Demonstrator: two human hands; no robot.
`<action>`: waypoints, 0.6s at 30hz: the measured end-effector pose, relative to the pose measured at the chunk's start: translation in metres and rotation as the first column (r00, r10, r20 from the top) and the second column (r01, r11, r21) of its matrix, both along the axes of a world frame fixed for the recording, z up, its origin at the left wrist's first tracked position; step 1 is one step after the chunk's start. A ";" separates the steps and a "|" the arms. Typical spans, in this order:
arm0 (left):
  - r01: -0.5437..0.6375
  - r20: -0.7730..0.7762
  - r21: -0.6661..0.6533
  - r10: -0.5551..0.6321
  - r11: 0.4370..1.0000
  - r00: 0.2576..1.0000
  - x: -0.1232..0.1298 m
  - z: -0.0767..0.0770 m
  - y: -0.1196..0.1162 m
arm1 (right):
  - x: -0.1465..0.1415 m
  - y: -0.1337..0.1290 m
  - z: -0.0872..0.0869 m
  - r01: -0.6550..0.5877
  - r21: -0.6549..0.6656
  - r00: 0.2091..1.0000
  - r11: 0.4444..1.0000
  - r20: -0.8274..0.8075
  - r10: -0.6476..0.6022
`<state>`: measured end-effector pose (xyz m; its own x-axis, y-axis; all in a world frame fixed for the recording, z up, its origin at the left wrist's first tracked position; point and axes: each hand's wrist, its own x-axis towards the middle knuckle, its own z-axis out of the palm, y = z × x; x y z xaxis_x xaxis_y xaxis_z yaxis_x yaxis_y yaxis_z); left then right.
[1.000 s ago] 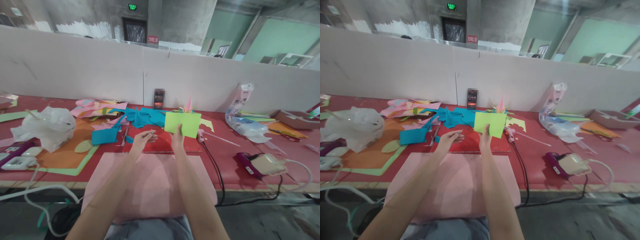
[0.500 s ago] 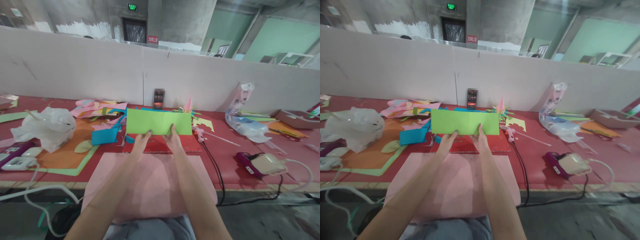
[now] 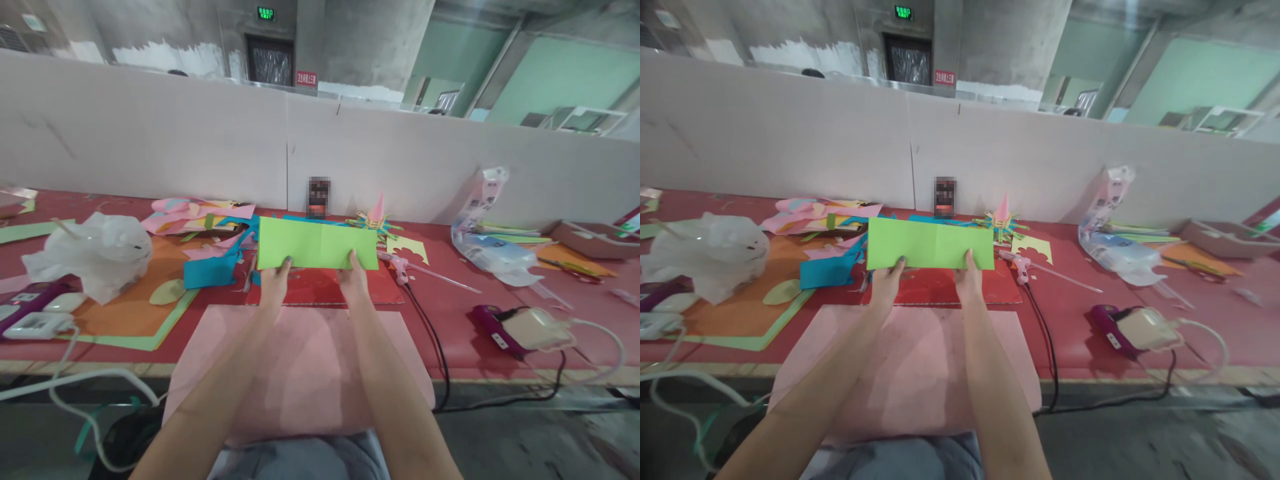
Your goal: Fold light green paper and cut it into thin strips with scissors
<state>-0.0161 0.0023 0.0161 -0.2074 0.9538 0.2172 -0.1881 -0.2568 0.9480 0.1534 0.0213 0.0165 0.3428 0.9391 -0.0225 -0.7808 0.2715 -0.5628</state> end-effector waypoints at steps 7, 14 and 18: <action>0.040 -0.007 -0.002 -0.040 0.999 0.999 0.000 0.003 -0.002 | 0.020 0.011 -0.010 0.148 -0.002 0.989 0.989 -0.025 -0.148; 0.039 0.031 -0.051 -0.037 0.998 0.999 -0.001 0.007 -0.005 | 0.028 0.013 -0.015 0.219 0.006 0.972 0.976 0.084 -0.219; 0.035 -0.005 -0.053 -0.035 0.998 0.999 -0.002 0.005 -0.003 | 0.030 0.011 -0.016 0.329 -0.074 0.937 0.942 0.149 -0.315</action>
<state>-0.0181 -0.0009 0.0211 -0.1724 0.9707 0.1672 -0.1903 -0.1993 0.9613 0.1837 0.0319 0.0003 0.6324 0.7736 -0.0404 -0.5768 0.4354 -0.6911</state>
